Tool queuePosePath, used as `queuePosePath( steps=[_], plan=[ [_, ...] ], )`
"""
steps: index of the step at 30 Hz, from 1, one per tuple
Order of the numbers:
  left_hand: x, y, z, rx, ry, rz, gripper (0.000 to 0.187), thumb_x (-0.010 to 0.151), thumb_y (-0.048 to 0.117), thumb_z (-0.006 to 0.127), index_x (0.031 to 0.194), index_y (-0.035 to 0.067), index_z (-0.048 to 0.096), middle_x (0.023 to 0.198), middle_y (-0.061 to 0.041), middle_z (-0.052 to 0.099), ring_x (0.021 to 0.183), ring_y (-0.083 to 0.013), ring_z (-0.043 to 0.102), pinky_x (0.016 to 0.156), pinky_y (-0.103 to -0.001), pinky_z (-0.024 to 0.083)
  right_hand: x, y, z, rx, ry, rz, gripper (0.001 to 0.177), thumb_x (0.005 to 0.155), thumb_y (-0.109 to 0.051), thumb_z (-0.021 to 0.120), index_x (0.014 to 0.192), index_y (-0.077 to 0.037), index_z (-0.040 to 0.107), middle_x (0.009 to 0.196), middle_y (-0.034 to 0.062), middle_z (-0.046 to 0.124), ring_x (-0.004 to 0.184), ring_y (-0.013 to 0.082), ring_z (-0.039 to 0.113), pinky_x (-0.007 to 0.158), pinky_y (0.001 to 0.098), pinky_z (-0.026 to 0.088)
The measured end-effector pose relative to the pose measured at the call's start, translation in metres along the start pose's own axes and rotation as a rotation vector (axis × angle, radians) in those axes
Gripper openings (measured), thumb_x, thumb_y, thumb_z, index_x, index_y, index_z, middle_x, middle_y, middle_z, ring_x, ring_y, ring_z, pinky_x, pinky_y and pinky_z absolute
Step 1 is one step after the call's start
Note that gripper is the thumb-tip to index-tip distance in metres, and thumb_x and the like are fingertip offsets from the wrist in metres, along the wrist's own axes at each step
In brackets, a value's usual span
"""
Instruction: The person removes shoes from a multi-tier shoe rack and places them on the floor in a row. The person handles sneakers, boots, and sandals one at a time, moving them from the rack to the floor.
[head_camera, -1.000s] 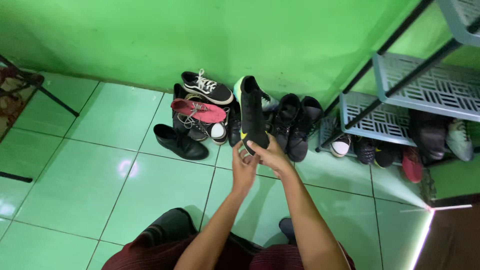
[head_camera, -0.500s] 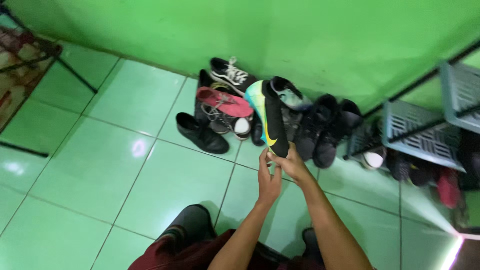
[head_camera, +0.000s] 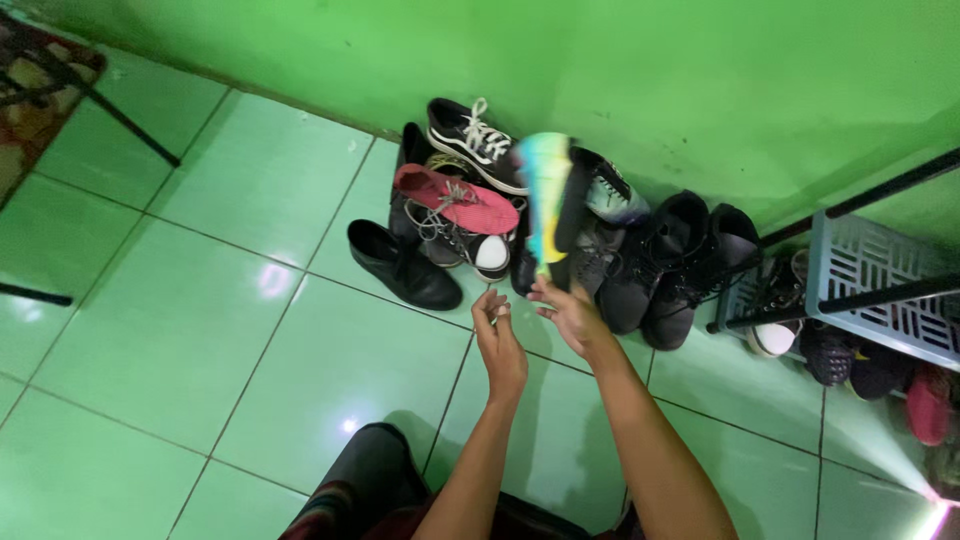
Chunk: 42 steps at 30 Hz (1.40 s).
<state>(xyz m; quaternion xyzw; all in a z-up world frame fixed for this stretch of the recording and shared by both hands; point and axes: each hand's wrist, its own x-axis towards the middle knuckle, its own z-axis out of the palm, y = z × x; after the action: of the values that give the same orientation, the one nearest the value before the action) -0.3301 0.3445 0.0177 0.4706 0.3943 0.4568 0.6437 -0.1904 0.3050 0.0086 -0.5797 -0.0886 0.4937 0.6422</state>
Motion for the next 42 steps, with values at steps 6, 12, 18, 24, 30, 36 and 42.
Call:
queuePosePath(
  steps=[6, 12, 18, 24, 30, 36, 42],
  plan=[
    [0.0, 0.002, 0.021, -0.006, -0.062, -0.046, 0.033, 0.106, 0.017, 0.047, 0.134, 0.001, 0.051, 0.111, -0.012, 0.064, 0.108, -0.0207, 0.061, 0.101, -0.035, 0.046, 0.018, 0.05, -0.047, 0.095, 0.358, 0.022, 0.034, 0.092, -0.048, 0.07, 0.11, -0.02, 0.064, 0.095, -0.002, 0.059, 0.08, 0.0149, 0.061, 0.072, 0.0321, 0.045],
    [0.002, -0.005, 0.02, -0.046, -0.062, -0.089, 0.033, 0.106, 0.017, 0.047, 0.135, 0.003, 0.05, 0.107, -0.011, 0.062, 0.101, -0.0204, 0.059, 0.094, -0.035, 0.047, 0.07, 0.111, -0.025, 0.573, 0.292, 0.221, 0.056, 0.098, -0.065, 0.067, 0.106, -0.012, 0.052, 0.087, 0.0037, 0.049, 0.069, 0.0196, 0.057, 0.061, 0.035, 0.049],
    [0.015, -0.012, 0.002, 0.033, -0.004, 0.017, 0.032, 0.106, 0.016, 0.046, 0.135, 0.002, 0.051, 0.116, -0.012, 0.062, 0.11, -0.0193, 0.058, 0.101, -0.034, 0.044, 0.142, 0.07, 0.013, 0.009, 0.157, 0.061, 0.094, 0.09, -0.058, 0.058, 0.16, -0.024, 0.005, 0.148, 0.0035, 0.046, 0.128, 0.0295, 0.058, 0.096, 0.0491, 0.053],
    [0.021, -0.014, -0.006, 0.085, 0.012, -0.06, 0.033, 0.107, 0.022, 0.045, 0.135, 0.004, 0.051, 0.12, -0.011, 0.062, 0.114, -0.0199, 0.059, 0.101, -0.036, 0.045, 0.113, 0.059, -0.011, -0.633, 0.281, 0.093, 0.091, 0.091, -0.048, 0.064, 0.166, -0.036, 0.013, 0.154, 0.0208, 0.049, 0.139, 0.0366, 0.052, 0.11, 0.0453, 0.044],
    [0.013, -0.023, 0.001, 0.065, -0.017, -0.096, 0.034, 0.107, 0.025, 0.046, 0.133, 0.003, 0.054, 0.119, -0.014, 0.065, 0.114, -0.0221, 0.06, 0.102, -0.037, 0.046, 0.095, 0.066, -0.009, -0.604, 0.215, -0.014, 0.091, 0.093, -0.036, 0.072, 0.164, -0.032, 0.016, 0.155, 0.0222, 0.042, 0.141, 0.033, 0.046, 0.109, 0.042, 0.041],
    [0.009, -0.018, 0.002, 0.148, -0.068, -0.075, 0.032, 0.107, 0.023, 0.046, 0.128, 0.002, 0.057, 0.12, -0.014, 0.066, 0.116, -0.023, 0.064, 0.102, -0.037, 0.048, 0.088, 0.075, -0.016, -0.442, 0.22, -0.001, 0.086, 0.088, -0.029, 0.068, 0.162, -0.033, 0.025, 0.155, 0.021, 0.052, 0.142, 0.0308, 0.054, 0.109, 0.0389, 0.043],
    [0.002, -0.018, 0.004, 0.143, -0.108, -0.093, 0.029, 0.107, 0.019, 0.045, 0.124, 0.0, 0.058, 0.121, -0.013, 0.065, 0.115, -0.023, 0.063, 0.103, -0.037, 0.048, 0.112, 0.056, -0.063, -0.946, 0.276, -0.402, 0.085, 0.099, -0.023, 0.067, 0.167, -0.026, 0.017, 0.174, 0.0192, 0.004, 0.158, 0.0422, 0.014, 0.123, 0.0456, 0.027]
  ],
)
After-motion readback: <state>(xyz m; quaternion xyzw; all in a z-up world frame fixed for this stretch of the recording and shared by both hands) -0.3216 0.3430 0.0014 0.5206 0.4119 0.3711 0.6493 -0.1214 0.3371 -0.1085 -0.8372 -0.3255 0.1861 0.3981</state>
